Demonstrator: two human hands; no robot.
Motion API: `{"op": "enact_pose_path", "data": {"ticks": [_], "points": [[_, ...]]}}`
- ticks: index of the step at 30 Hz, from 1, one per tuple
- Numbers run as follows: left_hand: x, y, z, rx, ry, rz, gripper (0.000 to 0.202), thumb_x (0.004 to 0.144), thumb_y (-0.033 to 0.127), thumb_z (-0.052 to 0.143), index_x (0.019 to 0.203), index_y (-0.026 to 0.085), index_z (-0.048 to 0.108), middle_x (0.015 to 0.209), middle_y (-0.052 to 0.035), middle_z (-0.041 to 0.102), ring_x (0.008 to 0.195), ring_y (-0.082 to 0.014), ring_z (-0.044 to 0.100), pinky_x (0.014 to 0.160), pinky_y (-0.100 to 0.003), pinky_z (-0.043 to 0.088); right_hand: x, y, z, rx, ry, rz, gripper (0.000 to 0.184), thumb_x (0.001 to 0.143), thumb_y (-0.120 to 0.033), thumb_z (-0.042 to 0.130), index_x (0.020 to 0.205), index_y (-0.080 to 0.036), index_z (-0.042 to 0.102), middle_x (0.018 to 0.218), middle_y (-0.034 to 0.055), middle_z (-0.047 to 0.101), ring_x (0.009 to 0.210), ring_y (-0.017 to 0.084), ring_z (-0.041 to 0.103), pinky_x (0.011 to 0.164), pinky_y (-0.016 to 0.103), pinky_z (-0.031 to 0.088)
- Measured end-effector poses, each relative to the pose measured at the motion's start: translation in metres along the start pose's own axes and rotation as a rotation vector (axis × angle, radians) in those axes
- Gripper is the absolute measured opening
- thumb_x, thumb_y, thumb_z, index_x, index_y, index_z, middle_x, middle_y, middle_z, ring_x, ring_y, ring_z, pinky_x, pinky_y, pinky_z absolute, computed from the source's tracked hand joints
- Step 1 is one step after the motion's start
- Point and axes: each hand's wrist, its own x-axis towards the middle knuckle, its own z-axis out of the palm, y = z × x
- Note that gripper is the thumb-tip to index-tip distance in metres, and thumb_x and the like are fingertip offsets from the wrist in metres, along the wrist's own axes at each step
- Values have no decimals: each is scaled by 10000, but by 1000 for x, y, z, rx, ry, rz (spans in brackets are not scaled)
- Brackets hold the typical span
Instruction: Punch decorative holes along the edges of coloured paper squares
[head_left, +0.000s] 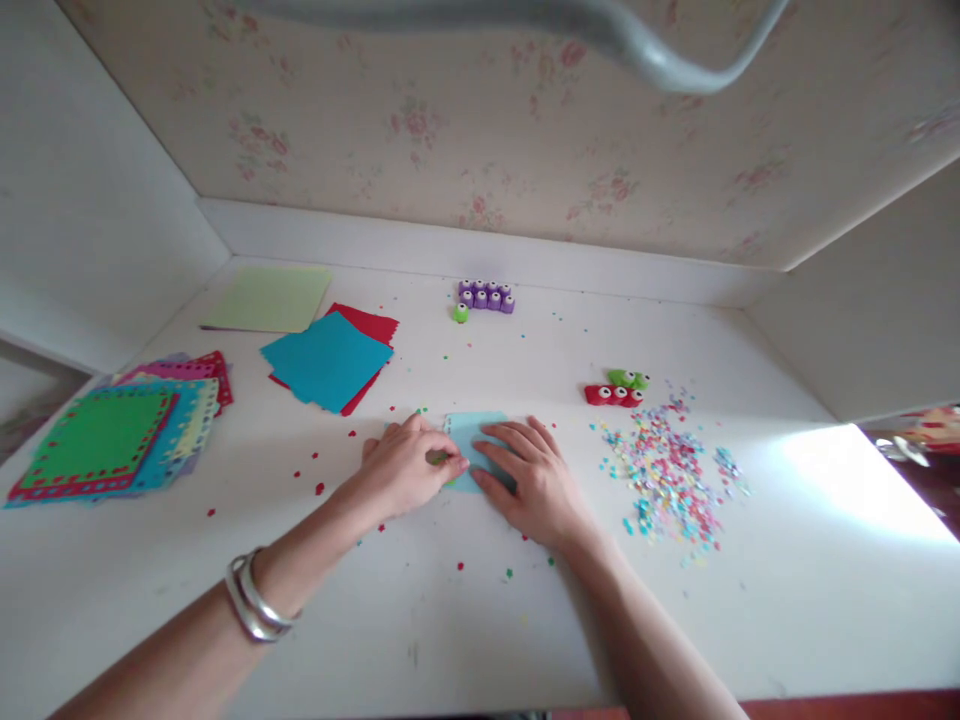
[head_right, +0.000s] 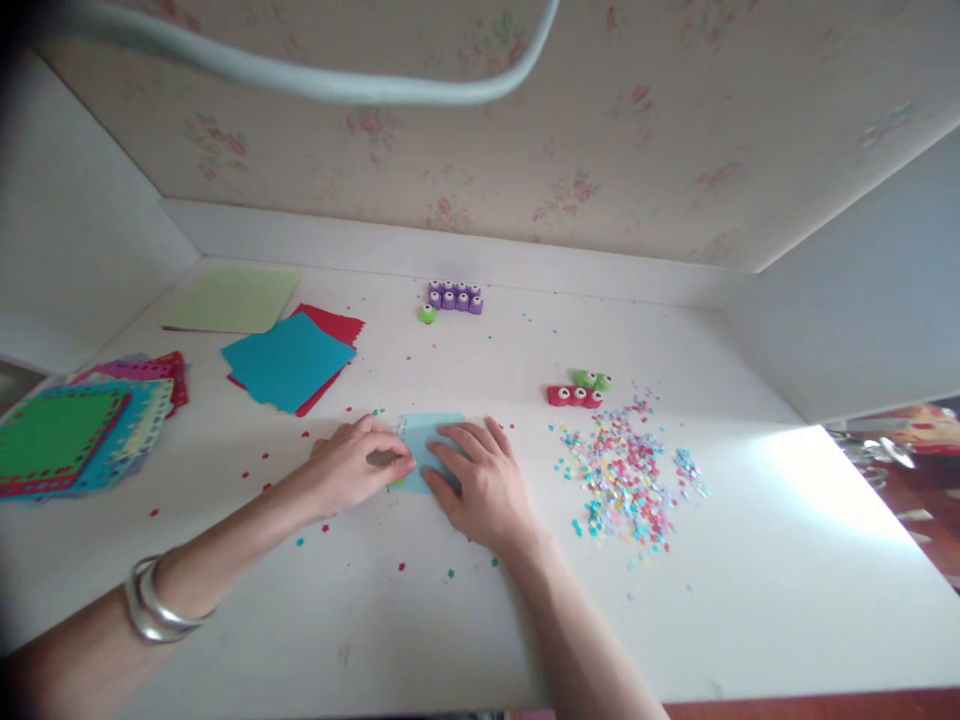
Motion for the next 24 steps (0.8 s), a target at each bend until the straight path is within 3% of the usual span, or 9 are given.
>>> {"op": "enact_pose_path", "data": {"ticks": [8, 13, 17, 21, 24], "points": [[-9, -10, -13, -199, -74, 26, 217, 901, 414, 598, 850, 284, 765, 881, -26, 698, 790, -173, 670, 726, -318, 551, -1, 0, 0, -23, 54, -43, 280, 923, -368, 584, 1170, -274, 675, 1238, 65, 670, 1187, 248, 580, 1105, 549, 332], [-31, -36, -25, -220, 58, 38, 267, 975, 342, 489, 992, 211, 721, 981, -62, 675, 931, -174, 655, 864, -343, 552, 0, 1, 0, -10, 74, -62, 266, 909, -350, 605, 1149, -267, 685, 1224, 75, 678, 1159, 249, 600, 1090, 547, 353], [-45, -48, -29, -101, 100, 69, 272, 882, 379, 642, 1110, 240, 689, 1058, -72, 658, 1014, -221, 643, 909, -398, 550, 0, 2, 0, 7, 72, -63, 255, 907, -342, 608, 1137, -266, 687, 1223, 78, 677, 1164, 255, 598, 1091, 556, 350], [-47, -42, -24, -95, 145, 85, 239, 855, 280, 680, 1091, 245, 685, 1046, -67, 669, 974, -220, 663, 886, -389, 563, 0, -1, -3, 44, 73, -45, 270, 925, -331, 591, 1174, -256, 662, 1233, 84, 670, 1173, 262, 590, 1102, 569, 331], [-43, -25, -13, -180, 183, 60, 358, 868, 248, 665, 1222, 242, 612, 1091, -77, 680, 988, -220, 672, 886, -379, 570, -1, -8, -6, 122, 129, -24, 351, 946, -314, 560, 1284, -223, 583, 1274, 114, 642, 1193, 264, 572, 1088, 547, 367]]}}
